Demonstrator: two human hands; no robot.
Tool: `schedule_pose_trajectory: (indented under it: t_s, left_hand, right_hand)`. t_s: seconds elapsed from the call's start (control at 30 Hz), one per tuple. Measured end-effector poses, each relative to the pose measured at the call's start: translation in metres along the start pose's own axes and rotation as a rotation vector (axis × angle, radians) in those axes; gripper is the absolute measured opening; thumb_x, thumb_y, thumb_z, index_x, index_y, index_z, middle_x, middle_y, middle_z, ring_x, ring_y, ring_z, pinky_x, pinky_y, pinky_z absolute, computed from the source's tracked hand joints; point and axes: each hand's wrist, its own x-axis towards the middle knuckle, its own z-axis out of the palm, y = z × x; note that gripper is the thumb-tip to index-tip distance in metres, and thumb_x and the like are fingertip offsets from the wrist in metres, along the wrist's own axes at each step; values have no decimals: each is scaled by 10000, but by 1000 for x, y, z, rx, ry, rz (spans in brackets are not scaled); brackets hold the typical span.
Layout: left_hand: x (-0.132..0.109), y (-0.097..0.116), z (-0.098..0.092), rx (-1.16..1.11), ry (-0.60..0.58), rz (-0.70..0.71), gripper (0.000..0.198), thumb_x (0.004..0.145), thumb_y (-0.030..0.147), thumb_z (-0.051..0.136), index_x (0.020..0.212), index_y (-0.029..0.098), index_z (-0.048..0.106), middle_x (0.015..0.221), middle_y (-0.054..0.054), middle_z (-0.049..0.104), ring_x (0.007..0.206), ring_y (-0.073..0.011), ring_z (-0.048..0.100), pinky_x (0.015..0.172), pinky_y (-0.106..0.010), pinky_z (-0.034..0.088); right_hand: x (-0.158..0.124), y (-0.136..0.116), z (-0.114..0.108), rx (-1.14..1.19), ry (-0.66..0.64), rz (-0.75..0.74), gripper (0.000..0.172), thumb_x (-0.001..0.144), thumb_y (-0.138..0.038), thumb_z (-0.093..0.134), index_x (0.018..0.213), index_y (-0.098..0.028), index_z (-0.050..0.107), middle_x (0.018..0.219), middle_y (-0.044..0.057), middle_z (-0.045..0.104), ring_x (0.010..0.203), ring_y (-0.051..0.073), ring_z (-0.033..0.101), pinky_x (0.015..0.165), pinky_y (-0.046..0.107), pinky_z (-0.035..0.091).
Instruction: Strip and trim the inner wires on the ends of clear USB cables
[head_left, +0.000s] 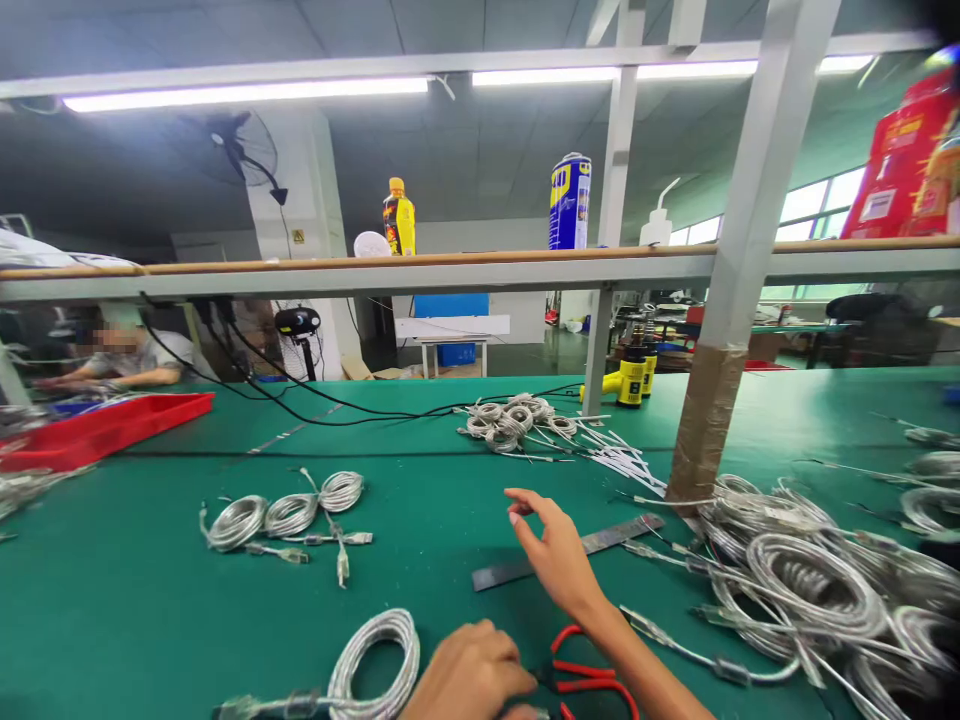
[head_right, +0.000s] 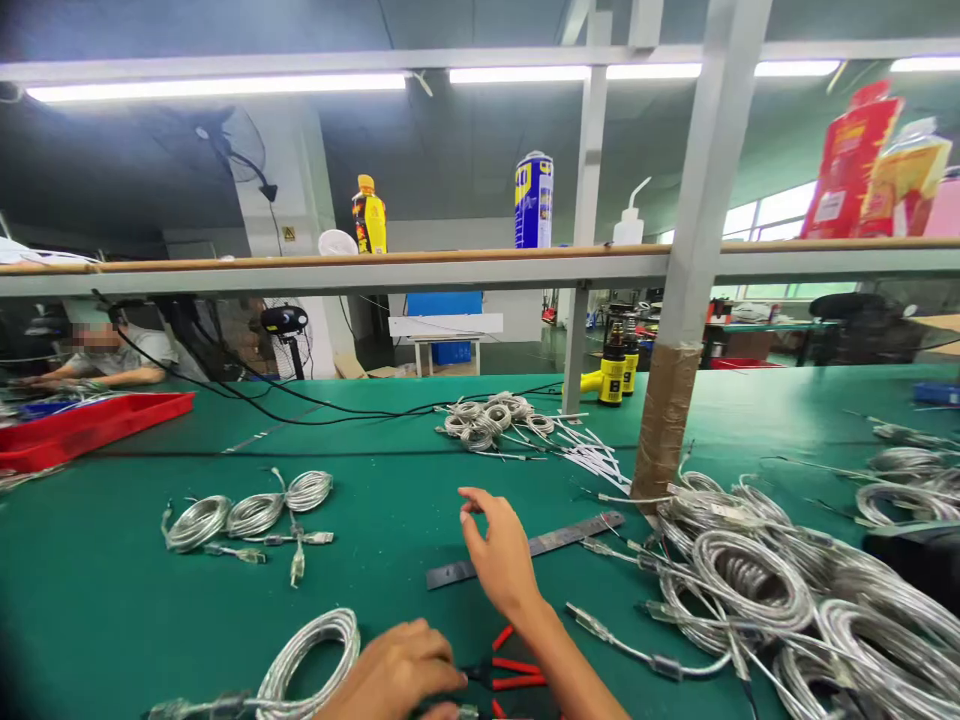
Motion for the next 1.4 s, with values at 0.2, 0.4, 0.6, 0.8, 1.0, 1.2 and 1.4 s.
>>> schedule_pose_trajectory:
  t_s: [0.2,0.4,0.6,0.8,1.0,1.2,1.4]
  left_hand:
    - [15,11,41,21,97,40,132,741,233,586,632,174,629,614,-20,646,518,-131,559,410,-233,265]
    - [28,-9,5,-977,362,-699,141,758,255,497,730,134,564,555,5,567,504,-103,484,462,-188,313]
    - [30,-26,5,-1138,374,-747,300,718,396,526,755,102,566,545,24,507,347,-29,249,350,-180,162]
    - [31,-27,1,-1157,302,-754,319,695,419,538,671,102,567,523,8,533,318,-23,269,331,-171,170]
    - [34,-21,-2,-917,299,-780,209,659,329,601,721,132,571,564,7,565,342,-60,344,326,-183,241]
    - [21,-24,-4,-212,407,-476,282,834,237,340,858,181,615,864,-85,660,709,-216,612,613,-299,447]
    - [28,-24,-12,-545,333,-604,304,836,300,336,844,162,607,725,-59,628,617,-171,591,559,-247,440]
  right_hand:
    - [-14,8,-6,90,67,53,246,832,-286,394,960,-201,586,915,43,619,836,170,548,714,265,422]
    - [-19,13,0,358,148,200,355,824,-417,405,868,-155,640,723,43,606,658,170,526,601,264,411]
    - [-29,9,18,540,-178,56,383,832,-394,428,609,-171,645,688,28,567,768,168,537,721,269,401]
    - [-25,10,17,773,-219,106,346,800,-391,489,559,-175,613,669,0,471,745,145,517,772,282,388]
    - [-26,7,24,741,-141,188,336,764,-426,522,583,-166,636,629,6,510,662,142,480,640,254,372]
    - [-27,-7,31,785,-6,251,381,741,-443,539,474,-173,567,591,2,502,702,166,508,664,264,374]
    - [-26,-6,33,900,-10,273,197,665,-374,643,619,-183,646,710,23,586,717,170,551,662,269,417]
